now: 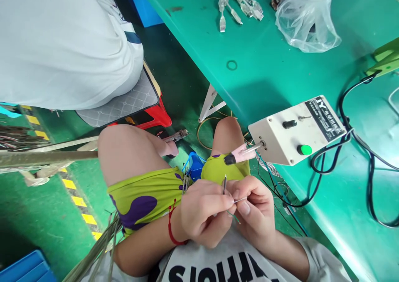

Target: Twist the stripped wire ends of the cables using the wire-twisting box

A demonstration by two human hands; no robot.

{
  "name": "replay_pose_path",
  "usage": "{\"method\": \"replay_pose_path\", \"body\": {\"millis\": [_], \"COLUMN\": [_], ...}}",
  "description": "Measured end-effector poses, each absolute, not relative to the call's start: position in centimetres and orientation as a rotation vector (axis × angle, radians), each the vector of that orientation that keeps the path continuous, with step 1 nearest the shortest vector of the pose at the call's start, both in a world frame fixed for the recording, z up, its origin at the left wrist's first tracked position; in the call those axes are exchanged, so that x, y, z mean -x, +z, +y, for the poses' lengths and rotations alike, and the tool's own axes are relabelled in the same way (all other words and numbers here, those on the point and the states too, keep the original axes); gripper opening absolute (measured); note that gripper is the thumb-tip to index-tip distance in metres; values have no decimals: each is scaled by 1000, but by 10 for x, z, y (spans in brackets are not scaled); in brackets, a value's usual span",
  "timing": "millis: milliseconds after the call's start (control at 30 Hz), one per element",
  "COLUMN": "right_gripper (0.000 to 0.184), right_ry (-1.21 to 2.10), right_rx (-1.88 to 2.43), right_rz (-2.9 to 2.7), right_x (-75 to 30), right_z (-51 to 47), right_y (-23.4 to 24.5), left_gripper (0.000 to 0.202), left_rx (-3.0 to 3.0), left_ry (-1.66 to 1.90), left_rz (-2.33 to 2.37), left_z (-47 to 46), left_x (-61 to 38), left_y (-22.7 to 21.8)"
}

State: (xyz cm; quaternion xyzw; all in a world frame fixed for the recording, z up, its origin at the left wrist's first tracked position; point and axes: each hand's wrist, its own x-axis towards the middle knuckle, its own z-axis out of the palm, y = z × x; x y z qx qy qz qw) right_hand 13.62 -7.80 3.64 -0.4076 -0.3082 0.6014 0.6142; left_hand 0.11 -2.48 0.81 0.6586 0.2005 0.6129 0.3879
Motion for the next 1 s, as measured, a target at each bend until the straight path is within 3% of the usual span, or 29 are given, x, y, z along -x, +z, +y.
{"method": "replay_pose_path", "body": {"millis": [467, 900, 1000], "right_gripper": [21, 28, 39], "right_ry": [1509, 1480, 1443], "right_rx": [973, 1045, 1033], "right_rz": [-520, -441, -446], "right_x": [-136, -132, -130], "right_z": [-63, -53, -44], "right_y": [48, 43, 43], "left_gripper": [14, 6, 10], "left_rx": [-1689, -1685, -1687], "left_ry": [1500, 1549, 1526], "left_rz": [356, 571, 682], "left_z": [-18, -21, -20], "left_x": [-5, -1, 4], "left_y": [14, 9, 9]}}
